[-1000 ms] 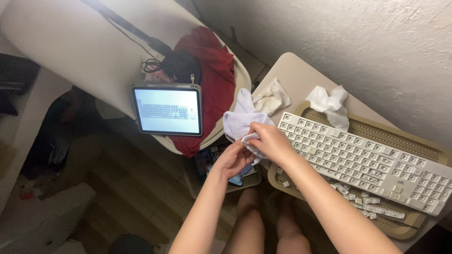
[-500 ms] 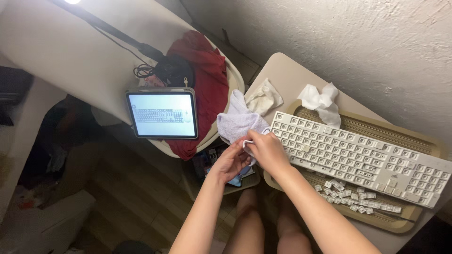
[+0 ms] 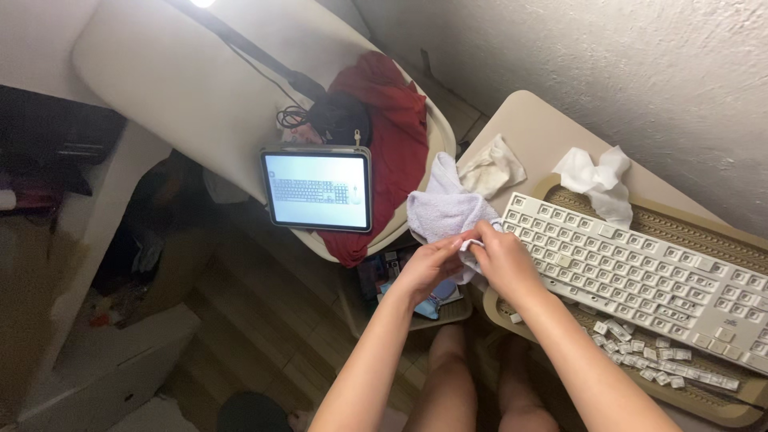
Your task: The person assembles a white keyboard by inserting keycaps into the keyboard base. They occasionally wipe the keycaps with a tissue before placing them. A tablet displaying a keyboard layout is visible nearby.
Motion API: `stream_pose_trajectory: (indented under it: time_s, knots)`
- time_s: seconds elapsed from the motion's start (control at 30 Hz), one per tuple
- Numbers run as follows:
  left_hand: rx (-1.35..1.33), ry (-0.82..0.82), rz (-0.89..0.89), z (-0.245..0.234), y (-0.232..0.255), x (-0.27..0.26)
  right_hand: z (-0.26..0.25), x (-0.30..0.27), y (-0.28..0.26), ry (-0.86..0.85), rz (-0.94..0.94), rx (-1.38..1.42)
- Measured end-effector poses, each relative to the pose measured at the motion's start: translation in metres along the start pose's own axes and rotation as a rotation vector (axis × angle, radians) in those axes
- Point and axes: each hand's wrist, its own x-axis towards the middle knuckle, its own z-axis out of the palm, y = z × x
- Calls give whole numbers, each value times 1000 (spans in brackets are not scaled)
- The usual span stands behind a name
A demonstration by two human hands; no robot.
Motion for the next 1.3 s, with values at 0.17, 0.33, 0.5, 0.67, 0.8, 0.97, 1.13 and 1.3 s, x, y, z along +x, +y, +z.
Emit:
stream_pose_trajectory:
  time_s: [0.17,0.33,0.5,0.67,0.8,0.97,1.13,1.3]
  knots:
    - [2,43,28,-7,-9,6,0,4,6,-72,33,68]
    - [38,50,105,-8,-16,6,-3,4,4,-135,49,18]
    - [33,126,21,-2,-7,2,-6,3,-1,-108,84,9]
    - [52,118,-8,-2,-1,1,-6,-2,2,-85,40,-16]
    - [49,147,-3,-6,0,7,-4,-5,-2,-64,-16,-12]
    - [-23,219,64,-6,-6,14,-11,-10,-16,231,-216,-170]
    - [-174,356,123,-4,-2,7,-14,-20,-32,188,73,-55]
    - [-140,410,393,33,-4,-19,-14,-46,-42,353,-143,-34]
